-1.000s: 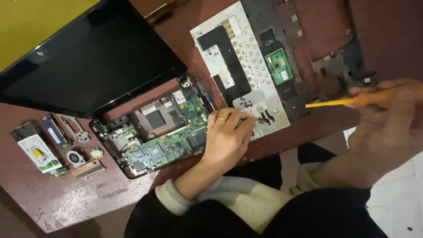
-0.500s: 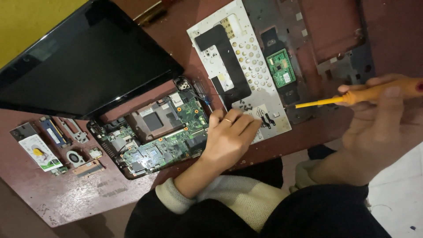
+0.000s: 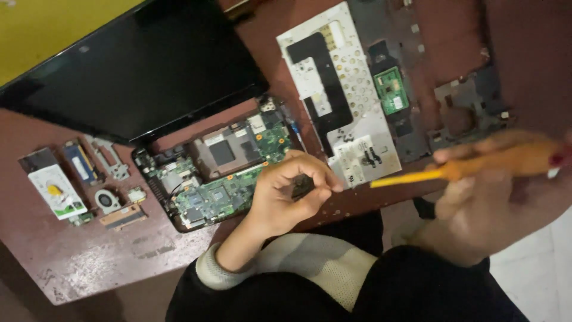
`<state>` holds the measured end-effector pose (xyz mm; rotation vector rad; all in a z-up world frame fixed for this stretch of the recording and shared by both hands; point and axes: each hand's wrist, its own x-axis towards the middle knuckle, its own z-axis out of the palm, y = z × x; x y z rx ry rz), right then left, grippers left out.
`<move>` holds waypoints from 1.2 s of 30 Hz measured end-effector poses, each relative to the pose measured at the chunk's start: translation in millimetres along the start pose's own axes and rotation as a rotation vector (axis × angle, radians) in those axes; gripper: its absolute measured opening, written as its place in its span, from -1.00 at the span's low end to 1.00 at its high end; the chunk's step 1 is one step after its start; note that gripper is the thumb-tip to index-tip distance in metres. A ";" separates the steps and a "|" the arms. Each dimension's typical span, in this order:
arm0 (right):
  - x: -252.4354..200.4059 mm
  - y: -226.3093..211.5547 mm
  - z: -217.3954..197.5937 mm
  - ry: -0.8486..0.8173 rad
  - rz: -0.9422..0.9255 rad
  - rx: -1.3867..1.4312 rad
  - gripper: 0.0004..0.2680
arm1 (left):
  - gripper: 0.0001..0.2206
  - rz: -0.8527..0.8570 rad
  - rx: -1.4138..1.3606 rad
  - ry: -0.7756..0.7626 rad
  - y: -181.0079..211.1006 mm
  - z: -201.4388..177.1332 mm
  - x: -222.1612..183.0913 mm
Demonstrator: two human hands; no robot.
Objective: Reassembling a laptop by installing the motherboard and securing it with a screwdriver.
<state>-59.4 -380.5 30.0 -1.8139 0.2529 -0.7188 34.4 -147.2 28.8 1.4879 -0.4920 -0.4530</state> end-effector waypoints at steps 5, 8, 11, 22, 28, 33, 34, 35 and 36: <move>-13.8 -45.6 51.9 0.211 -0.053 0.151 -0.71 | -0.85 0.079 -0.390 -0.069 18.6 -16.8 -21.8; -18.7 -62.4 61.3 0.142 -0.065 0.095 -0.69 | -0.85 0.127 -0.363 -0.054 20.7 -26.4 -33.2; -27.4 -68.0 65.9 0.079 -0.132 0.118 -0.75 | -0.87 0.141 -0.442 -0.056 25.5 -36.0 -42.8; -51.8 -79.4 88.4 0.099 -0.170 -0.084 -0.77 | -0.88 0.210 -0.382 -0.003 15.5 -68.7 -68.1; -54.0 -82.6 105.6 -0.045 -0.426 0.006 -0.69 | -0.89 0.223 -0.357 0.092 6.6 -83.9 -81.1; -50.9 -109.0 114.0 -0.057 -0.454 -0.087 -0.65 | -0.93 0.246 -0.220 0.214 3.0 -97.8 -93.2; -48.8 -112.1 101.1 -0.277 -0.365 -0.137 -0.71 | -0.94 0.255 -0.188 0.238 0.9 -99.5 -95.5; -46.4 -115.3 87.8 -0.493 -0.271 -0.188 -0.74 | -0.94 0.262 -0.156 0.262 -1.2 -100.9 -97.6; -41.0 -120.8 87.0 -0.502 -0.273 -0.186 -0.74 | -0.94 0.262 -0.157 0.271 -3.1 -102.4 -99.7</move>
